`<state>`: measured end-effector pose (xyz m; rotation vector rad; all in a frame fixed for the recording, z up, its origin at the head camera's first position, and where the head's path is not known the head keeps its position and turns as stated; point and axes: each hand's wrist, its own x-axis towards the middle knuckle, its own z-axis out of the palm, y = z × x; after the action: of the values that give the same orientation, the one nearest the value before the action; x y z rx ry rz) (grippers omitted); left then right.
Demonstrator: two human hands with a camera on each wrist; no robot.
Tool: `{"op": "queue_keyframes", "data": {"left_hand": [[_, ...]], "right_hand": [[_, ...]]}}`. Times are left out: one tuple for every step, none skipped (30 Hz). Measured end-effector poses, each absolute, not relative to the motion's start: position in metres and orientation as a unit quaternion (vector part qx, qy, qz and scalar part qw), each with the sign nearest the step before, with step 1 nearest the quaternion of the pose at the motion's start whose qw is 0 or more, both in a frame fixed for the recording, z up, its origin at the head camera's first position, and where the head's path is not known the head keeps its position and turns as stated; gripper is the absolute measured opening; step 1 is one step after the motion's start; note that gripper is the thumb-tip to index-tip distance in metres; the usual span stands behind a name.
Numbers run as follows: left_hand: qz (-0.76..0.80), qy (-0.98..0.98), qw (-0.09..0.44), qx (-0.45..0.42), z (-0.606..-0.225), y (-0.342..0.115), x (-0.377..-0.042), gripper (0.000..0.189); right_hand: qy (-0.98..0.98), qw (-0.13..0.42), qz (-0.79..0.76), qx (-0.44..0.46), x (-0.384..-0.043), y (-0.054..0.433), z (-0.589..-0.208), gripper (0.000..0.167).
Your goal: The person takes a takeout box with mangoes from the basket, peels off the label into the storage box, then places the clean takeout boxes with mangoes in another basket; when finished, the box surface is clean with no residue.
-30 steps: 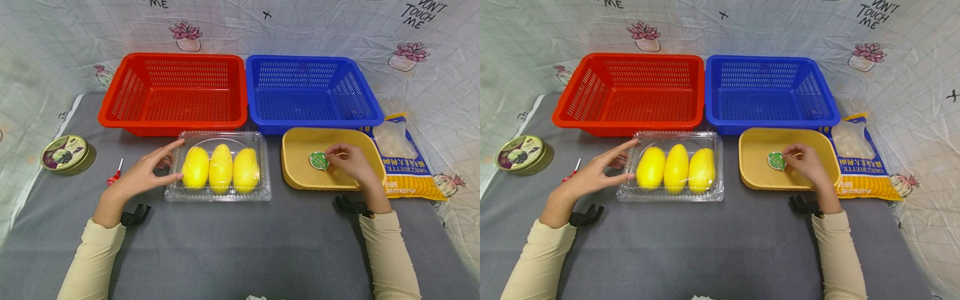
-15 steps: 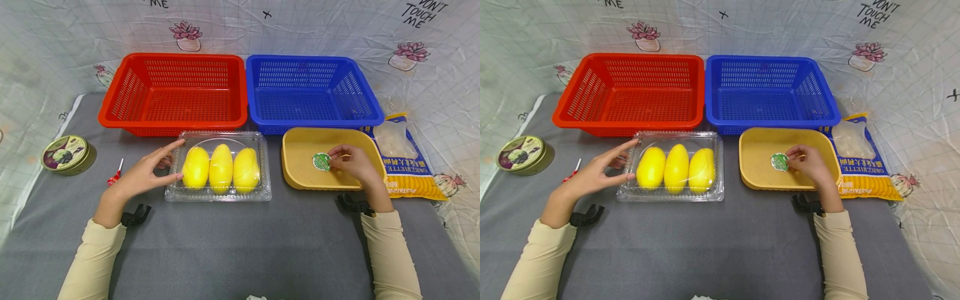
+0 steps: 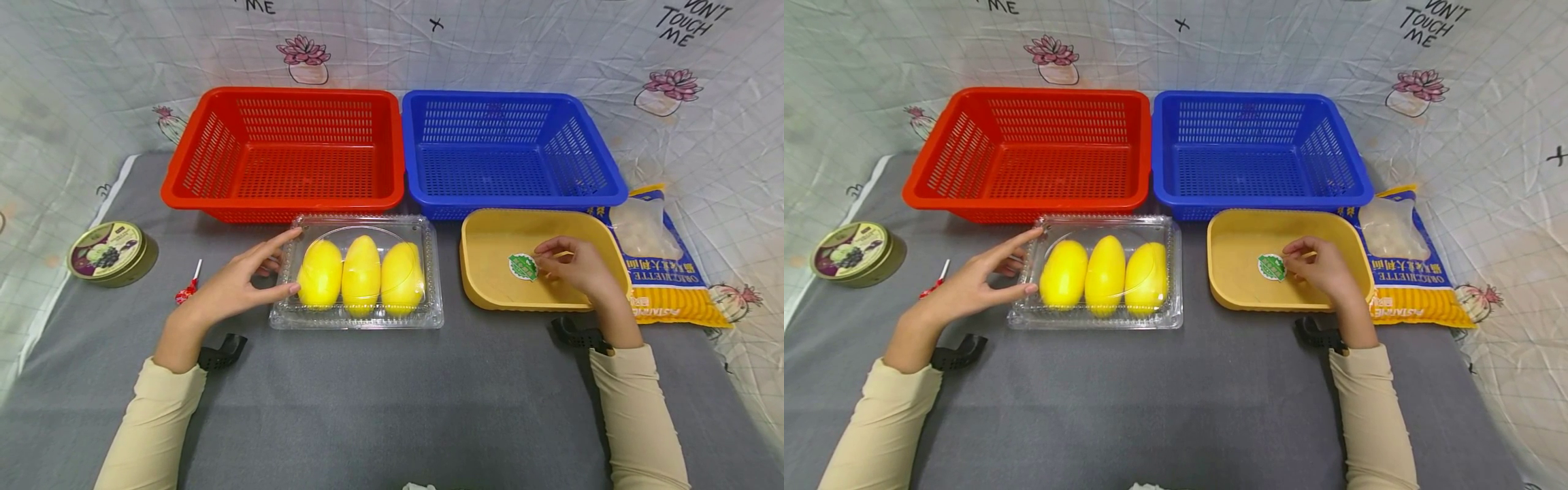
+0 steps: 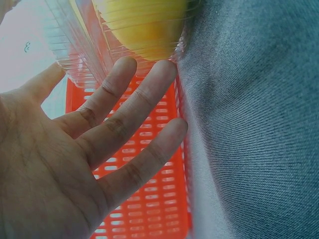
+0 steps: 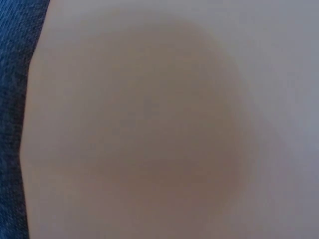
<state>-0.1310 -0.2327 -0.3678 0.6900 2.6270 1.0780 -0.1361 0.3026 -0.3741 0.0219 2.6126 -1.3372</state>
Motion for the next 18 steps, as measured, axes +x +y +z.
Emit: {"op": "queue_keyframes", "data": {"left_hand": [[0.367,0.893,0.11,0.235,-0.368,-0.233,-0.131,0.085],[0.368,0.893,0.111,0.234,-0.368,-0.233,-0.131,0.085],[0.368,0.893,0.111,0.234,-0.368,-0.233,-0.131,0.085],[0.368,0.893,0.112,0.234,-0.368,-0.233,-0.131,0.085],[0.368,0.893,0.113,0.233,-0.368,-0.233,-0.131,0.085],[0.368,0.893,0.113,0.233,-0.368,-0.232,-0.131,0.085],[0.368,0.893,0.114,0.232,-0.368,-0.232,-0.131,0.085],[0.367,0.893,0.114,0.232,-0.368,-0.232,-0.131,0.085],[0.367,0.894,0.113,0.232,-0.368,-0.232,-0.131,0.085],[0.367,0.894,0.113,0.231,-0.368,-0.232,-0.131,0.085],[0.367,0.894,0.113,0.231,-0.368,-0.232,-0.132,0.085],[0.367,0.894,0.112,0.232,-0.368,-0.233,-0.132,0.085],[0.367,0.894,0.112,0.232,-0.368,-0.233,-0.131,0.085],[0.366,0.895,0.112,0.231,-0.368,-0.233,-0.131,0.085],[0.365,0.895,0.111,0.232,-0.369,-0.233,-0.132,0.085],[0.365,0.895,0.11,0.233,-0.369,-0.233,-0.132,0.085],[0.364,0.895,0.109,0.233,-0.369,-0.233,-0.132,0.085],[0.363,0.896,0.108,0.233,-0.369,-0.233,-0.132,0.085]], "right_hand": [[0.887,0.102,-0.45,0.006,-0.136,0.303,-0.373,0.03],[0.887,0.101,-0.45,0.005,-0.135,0.303,-0.372,0.03],[0.888,0.1,-0.449,0.004,-0.134,0.303,-0.371,0.03],[0.888,0.098,-0.448,0.003,-0.133,0.304,-0.37,0.029],[0.889,0.097,-0.448,0.002,-0.133,0.305,-0.369,0.029],[0.89,0.096,-0.447,0.001,-0.132,0.306,-0.368,0.029],[0.889,0.094,-0.447,-0.001,-0.131,0.307,-0.367,0.029],[0.888,0.091,-0.45,-0.004,-0.131,0.308,-0.366,0.029],[0.888,0.088,-0.452,-0.007,-0.13,0.309,-0.365,0.029],[0.885,0.086,-0.457,-0.01,-0.13,0.31,-0.364,0.028],[0.884,0.083,-0.46,-0.013,-0.13,0.311,-0.363,0.027],[0.883,0.081,-0.462,-0.014,-0.129,0.311,-0.361,0.025],[0.881,0.079,-0.465,-0.015,-0.129,0.311,-0.359,0.024],[0.879,0.077,-0.47,-0.013,-0.128,0.311,-0.357,0.023],[0.879,0.074,-0.472,-0.012,-0.127,0.311,-0.355,0.022],[0.879,0.071,-0.472,-0.012,-0.126,0.311,-0.353,0.021],[0.88,0.068,-0.471,-0.01,-0.125,0.311,-0.351,0.02],[0.881,0.065,-0.469,-0.007,-0.124,0.311,-0.349,0.02]]}}
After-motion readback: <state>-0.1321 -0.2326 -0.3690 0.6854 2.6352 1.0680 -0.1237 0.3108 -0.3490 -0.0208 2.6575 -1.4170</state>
